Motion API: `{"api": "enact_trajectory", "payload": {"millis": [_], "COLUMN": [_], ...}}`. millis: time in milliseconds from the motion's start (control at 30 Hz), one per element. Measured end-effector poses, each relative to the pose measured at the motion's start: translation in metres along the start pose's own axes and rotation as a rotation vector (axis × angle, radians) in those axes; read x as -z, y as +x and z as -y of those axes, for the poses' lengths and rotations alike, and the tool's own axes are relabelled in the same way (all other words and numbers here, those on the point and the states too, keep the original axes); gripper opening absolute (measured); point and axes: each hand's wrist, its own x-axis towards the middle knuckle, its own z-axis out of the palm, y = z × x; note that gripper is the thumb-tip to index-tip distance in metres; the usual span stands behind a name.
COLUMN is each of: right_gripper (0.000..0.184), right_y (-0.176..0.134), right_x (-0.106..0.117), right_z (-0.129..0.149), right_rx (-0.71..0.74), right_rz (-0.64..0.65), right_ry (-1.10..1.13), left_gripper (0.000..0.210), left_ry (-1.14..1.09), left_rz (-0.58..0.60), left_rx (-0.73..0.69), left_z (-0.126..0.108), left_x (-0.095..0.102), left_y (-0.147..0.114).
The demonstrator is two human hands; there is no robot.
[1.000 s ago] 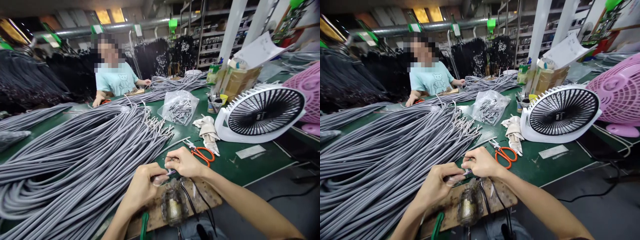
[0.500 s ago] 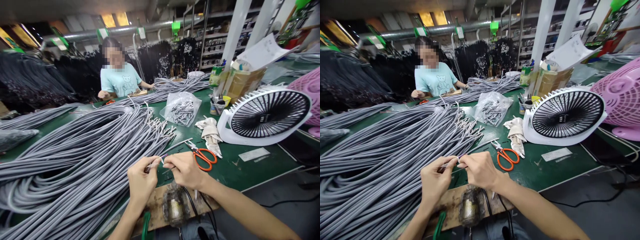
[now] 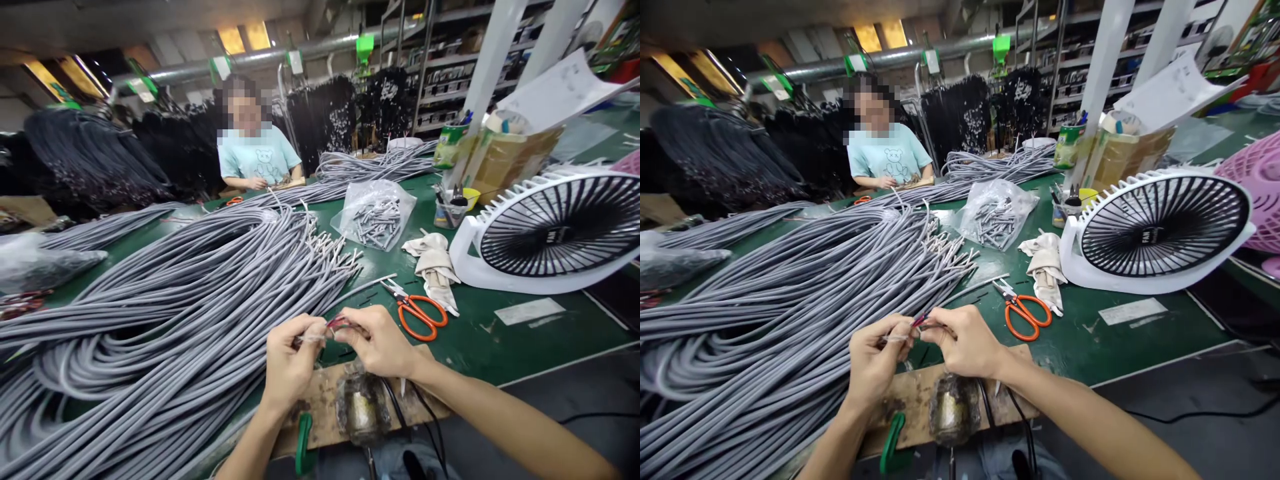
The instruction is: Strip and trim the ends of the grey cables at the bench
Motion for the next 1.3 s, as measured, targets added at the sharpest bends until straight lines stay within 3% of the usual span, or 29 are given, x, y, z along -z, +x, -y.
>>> {"api": "enact_trajectory", "payload": {"millis": [133, 267, 367, 533, 600, 800, 900, 1000, 1067, 1200, 1300], "right_gripper": [0.018, 0.020, 0.020, 0.021, 0.018, 0.020, 0.028, 0.028, 0.028, 0.026, 0.024], "right_y": [-0.002, -0.006, -0.007, -0.003, -0.001, 0.003, 0.004, 0.002, 0.000, -0.006, -0.005], "right_x": [-0.006, -0.004, 0.000, 0.008, 0.009, 0.005, 0.003, 0.000, -0.002, -0.002, 0.006], "right_z": [-0.001, 0.001, -0.001, -0.009, -0.012, -0.018, -0.018, -0.015, -0.014, -0.013, -0.016], "right_rx": [-0.017, 0.003, -0.036, -0.185, -0.182, -0.288, -0.337, -0.234, -0.070, 0.282, 0.324], "right_rz": [0.090, 0.186, 0.216, -0.154, -0.224, -0.186, -0.092, -0.052, -0.066, -0.025, -0.054], "right_ry": [0.056, 0.038, 0.040, -0.108, -0.154, 0.011, 0.142, 0.092, -0.047, -0.365, -0.487], "left_gripper": [0.025, 0.025, 0.028, 0.031, 0.030, 0.026, 0.025, 0.024, 0.022, 0.012, 0.019], "left_ry": [0.084, 0.095, 0.085, -0.045, -0.041, 0.024, 0.022, 0.037, 0.078, 0.367, 0.516], "left_rz": [-0.166, -0.221, -0.166, 0.119, 0.208, 0.082, 0.104, 0.120, 0.066, -0.049, 0.125], "left_rx": [0.053, 0.071, 0.123, 0.273, 0.329, 0.282, 0.254, 0.256, 0.218, -0.060, -0.298], "left_z": [0.000, -0.003, -0.002, 0.000, -0.002, -0.006, -0.005, -0.004, -0.002, 0.007, 0.016], "left_x": [-0.011, -0.013, -0.007, 0.011, 0.017, 0.023, 0.021, 0.016, 0.012, 0.006, 0.008], "left_y": [0.001, 0.007, 0.012, 0.016, 0.014, 0.008, 0.007, 0.004, 0.003, 0.003, 0.001]}}
